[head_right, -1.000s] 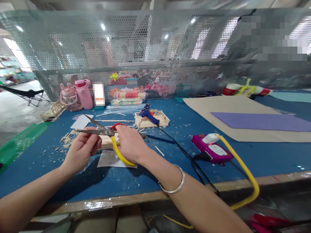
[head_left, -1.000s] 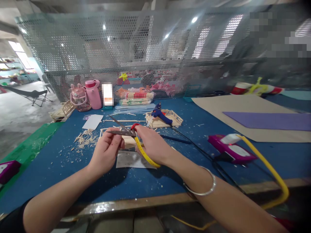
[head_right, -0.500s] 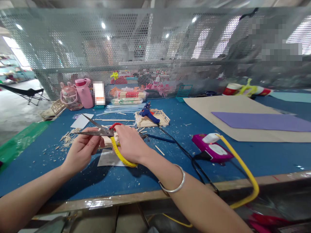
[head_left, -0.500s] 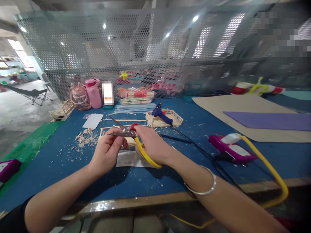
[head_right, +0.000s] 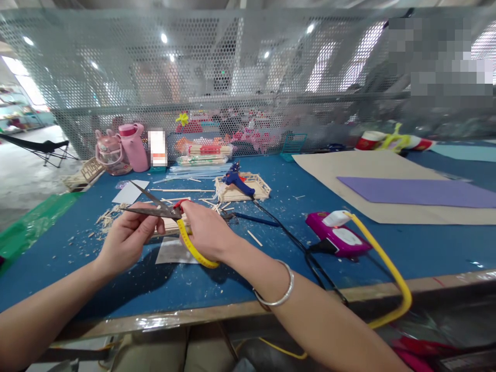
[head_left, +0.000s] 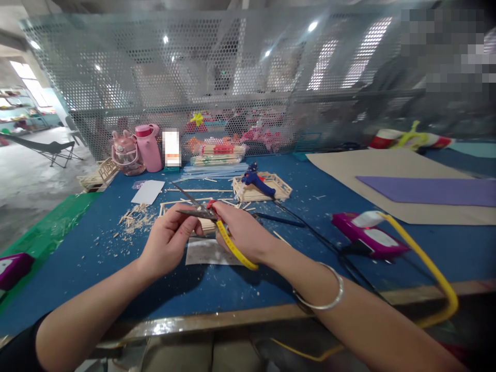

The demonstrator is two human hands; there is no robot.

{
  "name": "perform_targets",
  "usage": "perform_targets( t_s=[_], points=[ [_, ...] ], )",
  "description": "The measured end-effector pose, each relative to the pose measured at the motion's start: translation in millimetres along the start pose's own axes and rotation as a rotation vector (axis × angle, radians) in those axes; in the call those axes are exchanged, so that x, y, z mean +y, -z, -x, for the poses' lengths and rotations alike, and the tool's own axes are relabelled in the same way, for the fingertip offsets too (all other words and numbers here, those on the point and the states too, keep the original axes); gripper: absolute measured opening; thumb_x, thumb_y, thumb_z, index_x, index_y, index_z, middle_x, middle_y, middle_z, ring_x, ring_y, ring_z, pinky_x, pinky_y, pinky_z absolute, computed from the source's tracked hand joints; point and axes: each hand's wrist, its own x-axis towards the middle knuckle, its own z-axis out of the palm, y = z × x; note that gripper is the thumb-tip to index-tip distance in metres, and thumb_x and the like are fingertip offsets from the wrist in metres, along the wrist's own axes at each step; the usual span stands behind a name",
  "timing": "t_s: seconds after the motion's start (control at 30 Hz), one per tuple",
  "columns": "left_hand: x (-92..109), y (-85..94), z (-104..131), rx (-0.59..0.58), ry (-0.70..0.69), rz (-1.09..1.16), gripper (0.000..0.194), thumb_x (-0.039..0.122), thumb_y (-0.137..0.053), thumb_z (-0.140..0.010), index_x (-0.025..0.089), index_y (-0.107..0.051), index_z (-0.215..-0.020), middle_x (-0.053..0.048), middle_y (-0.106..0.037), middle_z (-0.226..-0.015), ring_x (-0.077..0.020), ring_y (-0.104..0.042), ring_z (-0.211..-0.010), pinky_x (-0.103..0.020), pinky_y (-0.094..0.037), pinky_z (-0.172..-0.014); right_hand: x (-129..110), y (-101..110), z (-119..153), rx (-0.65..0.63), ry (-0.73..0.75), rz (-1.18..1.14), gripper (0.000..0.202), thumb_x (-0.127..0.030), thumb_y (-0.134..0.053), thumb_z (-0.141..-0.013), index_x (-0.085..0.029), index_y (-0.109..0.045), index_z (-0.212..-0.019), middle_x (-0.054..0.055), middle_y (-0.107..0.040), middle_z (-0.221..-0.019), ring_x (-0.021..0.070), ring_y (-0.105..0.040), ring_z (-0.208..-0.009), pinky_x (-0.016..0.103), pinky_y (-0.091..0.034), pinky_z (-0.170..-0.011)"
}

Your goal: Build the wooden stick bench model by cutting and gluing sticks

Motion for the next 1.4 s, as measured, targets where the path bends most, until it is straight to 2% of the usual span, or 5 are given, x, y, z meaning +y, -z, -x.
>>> perform_targets(
  t_s=[0.27,0.5,0.8,1.13,1.4],
  points=[
    [0,-1.7,0,0.039,0.024,-0.08,0.016,0.031,-0.046,-0.087,0.018,-0.054,-0.083,0.001,-0.057,-0.064,-0.0074,-0.048,-0.052,-0.02,-0.036,-0.05,3,-4,1,-0.042,-0.066,0.056,0.02,-0.016,-0.046,-0.065,-0.018,-0.041,-0.085,0.005,-0.057,-0.076,0.0161,-0.047,-0.062,0.026,-0.033,-0.056],
    [2,-1.0,0,0.03,0.036,-0.057,0.015,0.032,-0.048,-0.085,0.018,-0.054,-0.089,0.002,-0.057,-0.063,-0.0064,-0.044,-0.048,-0.019,-0.033,-0.047,8,-4,-2,-0.029,-0.023,-0.1,0.009,-0.013,-0.045,-0.066,-0.02,-0.04,-0.066,-0.002,-0.047,-0.057,0.0104,-0.041,-0.051,0.022,-0.028,-0.051],
    [1,-4.2,-3,0.068,0.153,0.152,0.022,0.039,-0.048,-0.085,0.018,-0.052,-0.085,0.003,-0.056,-0.063,-0.0046,-0.032,-0.042,-0.018,-0.025,-0.04,12,4,-5,0.039,-0.027,-0.042,0.017,-0.018,-0.046,-0.065,-0.02,-0.039,-0.08,-0.001,-0.049,-0.068,0.0129,-0.041,-0.058,0.023,-0.031,-0.054],
    [-5,5.1,-1,0.049,0.013,-0.144,0.023,0.034,-0.044,-0.087,0.017,-0.058,-0.094,-0.001,-0.059,-0.065,-0.0104,-0.05,-0.058,-0.02,-0.037,-0.052,4,9,-3,0.034,0.047,0.1,0.024,-0.024,-0.049,-0.068,-0.017,-0.043,-0.09,0.013,-0.056,-0.094,0.024,-0.05,-0.085,0.035,-0.039,-0.075],
    [1,8.6,-2,-0.003,-0.121,-0.27,0.019,0.025,-0.042,-0.088,0.018,-0.059,-0.091,0.0,-0.06,-0.065,-0.0113,-0.055,-0.063,-0.023,-0.042,-0.065,4,9,-1,0.004,0.06,0.124,0.023,-0.021,-0.047,-0.066,-0.017,-0.043,-0.088,0.011,-0.056,-0.091,0.0232,-0.05,-0.082,0.035,-0.04,-0.073]
  ],
)
